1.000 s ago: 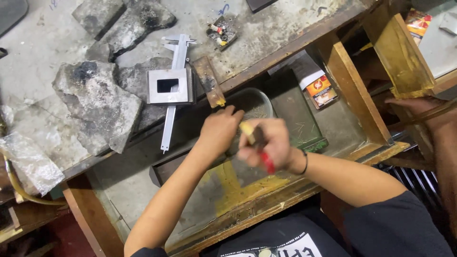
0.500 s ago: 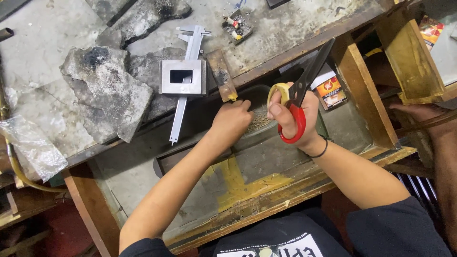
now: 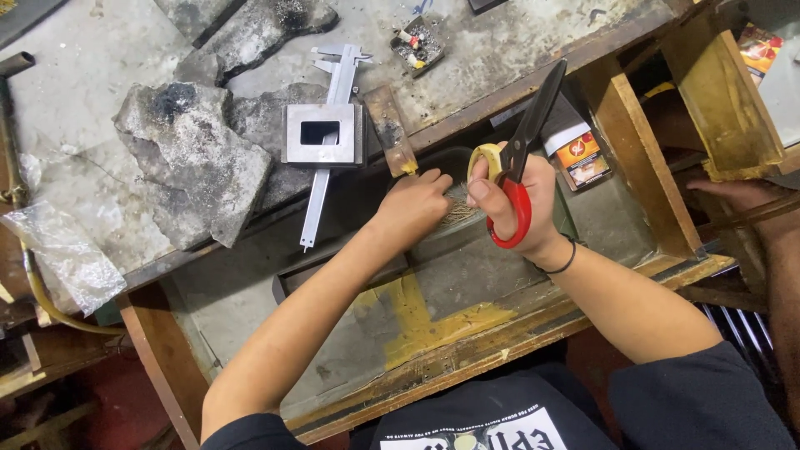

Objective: The person repeatedly picks up small metal wires from a container, measures them against a vernier caliper, and cuts them with red-handled shears. The cut pieces are placed into a rectangular tray on the workbench.

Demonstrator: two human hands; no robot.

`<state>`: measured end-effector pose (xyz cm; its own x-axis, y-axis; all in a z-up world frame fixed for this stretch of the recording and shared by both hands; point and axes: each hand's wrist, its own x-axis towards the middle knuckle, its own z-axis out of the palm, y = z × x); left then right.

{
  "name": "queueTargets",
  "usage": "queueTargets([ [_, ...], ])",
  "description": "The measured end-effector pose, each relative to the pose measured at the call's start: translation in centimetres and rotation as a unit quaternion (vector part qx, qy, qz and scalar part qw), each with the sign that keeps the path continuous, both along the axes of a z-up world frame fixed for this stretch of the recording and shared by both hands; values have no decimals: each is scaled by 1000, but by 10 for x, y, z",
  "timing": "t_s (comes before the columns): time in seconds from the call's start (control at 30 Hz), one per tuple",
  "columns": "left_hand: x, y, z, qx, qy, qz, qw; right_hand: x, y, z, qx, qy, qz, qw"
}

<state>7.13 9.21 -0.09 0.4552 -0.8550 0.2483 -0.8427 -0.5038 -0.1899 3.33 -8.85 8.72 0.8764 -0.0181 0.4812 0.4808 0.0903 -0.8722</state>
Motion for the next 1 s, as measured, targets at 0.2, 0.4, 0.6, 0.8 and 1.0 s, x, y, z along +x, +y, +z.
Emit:
queueTargets([
  [0.2, 6, 6, 5, -24, 127, 36, 991, 1, 1, 4, 6, 0, -1, 1000],
  [0.4, -1, 5, 38, -25, 135, 64, 989, 2, 2, 4, -2, -8, -4, 1000],
  [0.6, 2, 2, 47, -37, 247, 88, 964, 1, 1, 5, 1, -2, -3, 1000],
  [0.8, 1, 2, 42, -93, 334, 120, 930, 1, -1, 5, 5, -1, -12, 1000],
  [1.0, -7, 3, 48, -218, 446, 166, 852, 0, 1, 4, -3, 8, -19, 1000],
])
